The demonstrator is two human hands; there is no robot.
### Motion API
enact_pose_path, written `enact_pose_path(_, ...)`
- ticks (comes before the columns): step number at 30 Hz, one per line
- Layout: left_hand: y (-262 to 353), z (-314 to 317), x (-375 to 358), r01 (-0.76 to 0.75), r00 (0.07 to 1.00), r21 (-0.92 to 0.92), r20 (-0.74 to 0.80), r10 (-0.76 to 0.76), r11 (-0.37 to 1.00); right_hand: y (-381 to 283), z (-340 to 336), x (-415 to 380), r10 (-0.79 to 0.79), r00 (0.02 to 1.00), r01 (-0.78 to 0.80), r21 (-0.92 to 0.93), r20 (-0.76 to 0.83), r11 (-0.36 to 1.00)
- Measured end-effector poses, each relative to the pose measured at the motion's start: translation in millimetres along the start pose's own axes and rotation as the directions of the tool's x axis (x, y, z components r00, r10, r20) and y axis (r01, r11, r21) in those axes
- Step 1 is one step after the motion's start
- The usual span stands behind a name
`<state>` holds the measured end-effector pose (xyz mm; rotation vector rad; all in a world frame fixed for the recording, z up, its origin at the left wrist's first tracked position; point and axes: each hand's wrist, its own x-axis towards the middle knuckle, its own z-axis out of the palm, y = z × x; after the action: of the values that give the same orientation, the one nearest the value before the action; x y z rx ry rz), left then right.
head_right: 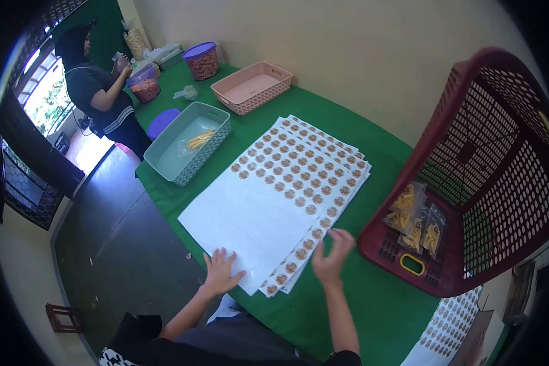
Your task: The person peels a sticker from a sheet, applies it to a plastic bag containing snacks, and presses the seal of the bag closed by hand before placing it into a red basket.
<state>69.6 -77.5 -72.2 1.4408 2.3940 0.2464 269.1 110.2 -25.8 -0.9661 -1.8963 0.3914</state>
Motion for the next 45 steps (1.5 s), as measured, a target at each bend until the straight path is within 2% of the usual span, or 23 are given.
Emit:
enact_pose_path(2, -9, -14, 6, -0.058, 0.998, 0.042, 0.015, 0.057, 0.997, -23, 56, -3, 0.013, 0.98, -0.027, 0.067, 0.199, 0.997)
enact_pose_path(4, -21, -35, 13, -0.156, 0.962, -0.04, 0.221, 0.161, 0.987, -41, 106, 4, -0.044, 0.93, 0.018, 0.074, 0.365, 0.997)
enact_pose_path(6, -36, -55, 24, -0.253, 0.922, -0.077, 0.283, 0.265, 0.964, -55, 154, 14, -0.076, 0.887, 0.048, 0.072, 0.455, 0.996)
enact_pose_path(10, -81, -59, 50, -0.462, 0.747, -0.31, 0.369, 0.553, 0.831, -72, 238, 36, -0.109, 0.876, 0.135, -0.022, 0.469, 0.991)
enact_pose_path(12, -98, -77, 66, -0.467, 0.707, -0.338, 0.412, 0.574, 0.817, -81, 268, 39, 0.032, 0.923, 0.053, -0.209, 0.383, 0.976)
enact_pose_path(14, -116, -107, 85, -0.27, 0.424, -0.606, 0.623, 0.657, 0.748, -85, 285, 34, 0.135, 0.913, -0.038, -0.25, 0.384, 0.967)
enact_pose_path(15, -125, -134, 84, -0.22, 0.543, -0.776, 0.406, 0.735, 0.591, -87, 290, 30, 0.18, 0.916, -0.068, -0.304, 0.357, 0.95)
enact_pose_path(16, -133, -166, 94, -0.066, 0.554, -0.791, 0.477, 0.682, 0.608, -87, 294, 26, 0.227, 0.918, -0.102, -0.358, 0.326, 0.928)
enact_pose_path(17, -144, -179, 105, -0.119, 0.628, -0.896, 0.265, 0.732, 0.427, -89, 293, 25, 0.217, 0.923, -0.103, -0.34, 0.317, 0.935)
enact_pose_path(18, -156, -188, 119, -0.142, 0.729, -0.922, 0.15, 0.668, 0.361, -89, 293, 25, 0.232, 0.921, -0.115, -0.351, 0.313, 0.929)
enact_pose_path(20, -166, -198, 151, -0.055, 0.906, -0.988, -0.11, 0.409, -0.142, -88, 291, 23, 0.195, 0.944, -0.126, -0.256, 0.265, 0.958)
enact_pose_path(21, -176, -198, 173, 0.077, 0.961, -0.903, -0.046, 0.274, -0.424, -87, 291, 23, 0.203, 0.943, -0.131, -0.265, 0.265, 0.955)
enact_pose_path(23, -193, -190, 214, 0.112, 0.986, -0.72, 0.168, -0.016, -0.684, -85, 290, 22, 0.181, 0.95, -0.122, -0.229, 0.255, 0.966)
enact_pose_path(24, -201, -184, 231, 0.125, 0.984, -0.719, 0.176, -0.005, -0.684, -86, 290, 23, 0.191, 0.949, -0.13, -0.239, 0.25, 0.962)
enact_pose_path(26, -215, -174, 261, 0.274, 0.914, -0.473, 0.399, 0.073, -0.837, -89, 289, 23, 0.217, 0.949, -0.173, -0.194, 0.229, 0.965)
enact_pose_path(27, -218, -171, 272, 0.299, 0.906, -0.466, 0.414, 0.094, -0.833, -87, 289, 23, 0.212, 0.952, -0.175, -0.174, 0.221, 0.969)
enact_pose_path(32, -215, -158, 309, 0.241, 0.86, -0.609, 0.494, -0.124, -0.756, -90, 288, 29, 0.247, 0.942, -0.203, -0.199, 0.228, 0.959)
enact_pose_path(37, -210, -155, 319, 0.245, 0.883, -0.714, 0.443, -0.153, -0.656, -86, 291, 30, 0.183, 0.945, -0.105, -0.279, 0.273, 0.955)
enact_pose_path(39, -206, -154, 321, 0.151, 0.895, -0.861, 0.328, -0.302, -0.486, -86, 290, 32, 0.164, 0.942, -0.065, -0.32, 0.293, 0.945)
enact_pose_path(40, -202, -153, 319, 0.16, 0.894, -0.86, 0.334, -0.298, -0.485, -89, 290, 34, 0.166, 0.939, -0.057, -0.341, 0.301, 0.938)
enact_pose_path(42, -189, -156, 308, -0.113, 0.824, -0.991, -0.053, -0.564, -0.072, -91, 290, 36, 0.175, 0.935, -0.053, -0.366, 0.309, 0.929)
enact_pose_path(43, -181, -162, 301, -0.107, 0.825, -0.992, -0.048, -0.563, -0.072, -91, 290, 36, 0.178, 0.934, -0.055, -0.369, 0.309, 0.928)
enact_pose_path(45, -166, -179, 287, -0.284, 0.7, -0.919, -0.393, -0.596, 0.273, -91, 290, 34, 0.179, 0.933, -0.054, -0.369, 0.313, 0.928)
